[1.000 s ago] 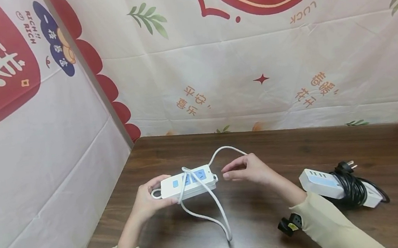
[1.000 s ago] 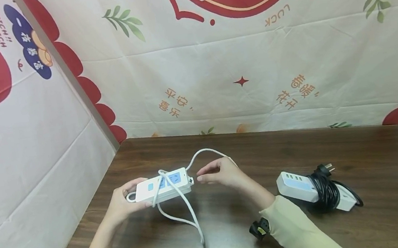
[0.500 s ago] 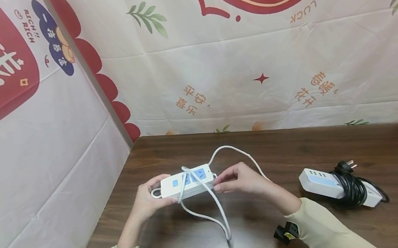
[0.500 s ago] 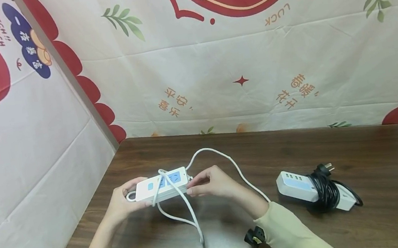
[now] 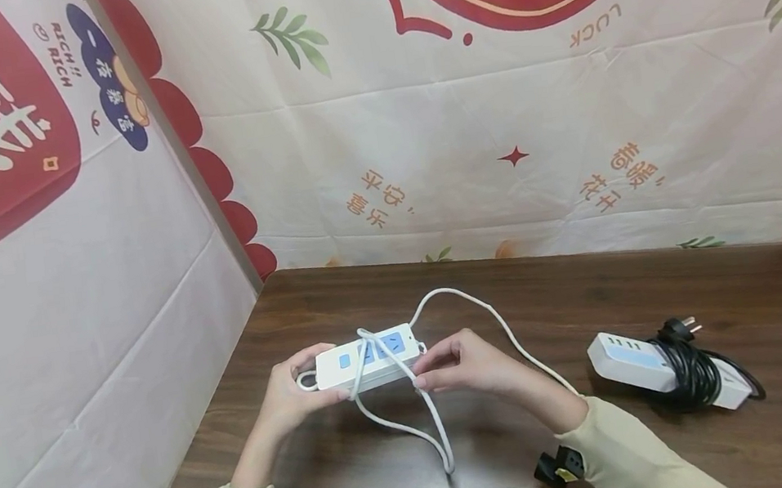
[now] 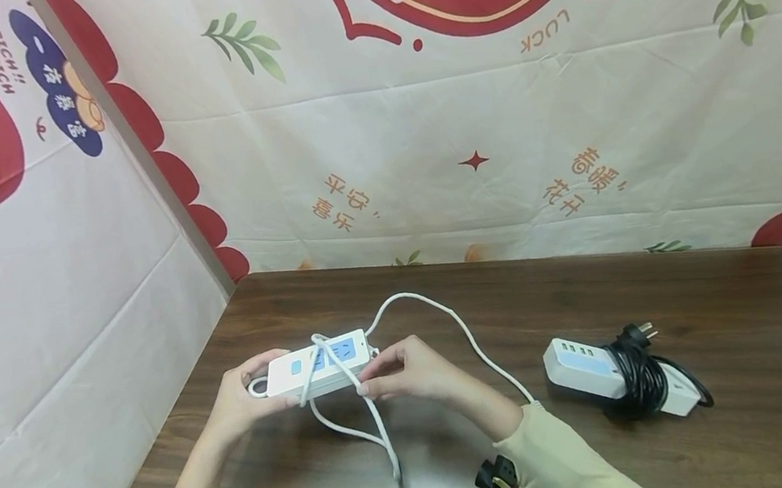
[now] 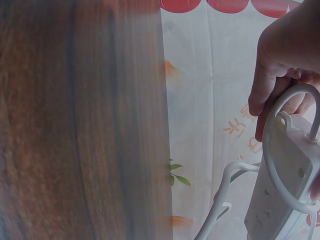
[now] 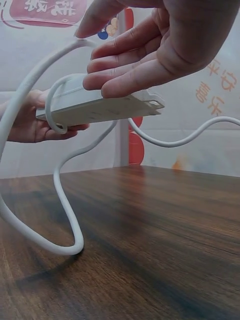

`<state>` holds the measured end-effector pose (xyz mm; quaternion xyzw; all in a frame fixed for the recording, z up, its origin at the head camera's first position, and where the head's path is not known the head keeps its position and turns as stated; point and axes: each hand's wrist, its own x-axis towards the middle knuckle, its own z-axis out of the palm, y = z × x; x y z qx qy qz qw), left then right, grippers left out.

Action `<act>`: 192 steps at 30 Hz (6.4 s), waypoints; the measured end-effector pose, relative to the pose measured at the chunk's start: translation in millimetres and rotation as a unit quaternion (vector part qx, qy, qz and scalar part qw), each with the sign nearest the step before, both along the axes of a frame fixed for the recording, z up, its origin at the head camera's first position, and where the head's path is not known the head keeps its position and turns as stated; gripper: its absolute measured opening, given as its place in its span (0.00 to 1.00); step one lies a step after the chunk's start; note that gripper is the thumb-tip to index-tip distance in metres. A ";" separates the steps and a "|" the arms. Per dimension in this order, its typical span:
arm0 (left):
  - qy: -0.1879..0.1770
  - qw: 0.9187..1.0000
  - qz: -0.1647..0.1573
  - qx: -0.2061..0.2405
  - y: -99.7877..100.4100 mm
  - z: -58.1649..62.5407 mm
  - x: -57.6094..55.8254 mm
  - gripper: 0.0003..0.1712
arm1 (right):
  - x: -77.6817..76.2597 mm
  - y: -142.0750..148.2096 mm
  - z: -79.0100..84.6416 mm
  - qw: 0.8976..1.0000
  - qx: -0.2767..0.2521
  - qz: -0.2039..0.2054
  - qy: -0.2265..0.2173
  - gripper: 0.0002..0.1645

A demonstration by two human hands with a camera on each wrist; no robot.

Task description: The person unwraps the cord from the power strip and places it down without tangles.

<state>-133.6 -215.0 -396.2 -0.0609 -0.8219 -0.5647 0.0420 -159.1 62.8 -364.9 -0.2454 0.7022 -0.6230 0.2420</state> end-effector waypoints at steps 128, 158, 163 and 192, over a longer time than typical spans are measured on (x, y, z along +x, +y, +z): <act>0.043 0.999 0.002 0.010 -7.0 4.9 4.4 0.34 | -66.1 43.2 -5.3 0.957 0.083 -0.216 0.172 0.18; 0.062 0.998 -0.010 0.027 -7.5 11.5 5.3 0.35 | -50.4 -17.7 -36.4 0.965 0.113 -0.130 0.199 0.15; 0.060 0.998 -0.005 0.025 -8.8 12.6 4.2 0.34 | -47.7 -22.0 -39.8 0.962 0.123 -0.119 0.213 0.15; 0.085 0.996 -0.009 0.020 -11.7 17.9 3.3 0.34 | -21.5 -65.7 -52.5 0.992 -0.032 -0.006 0.125 0.35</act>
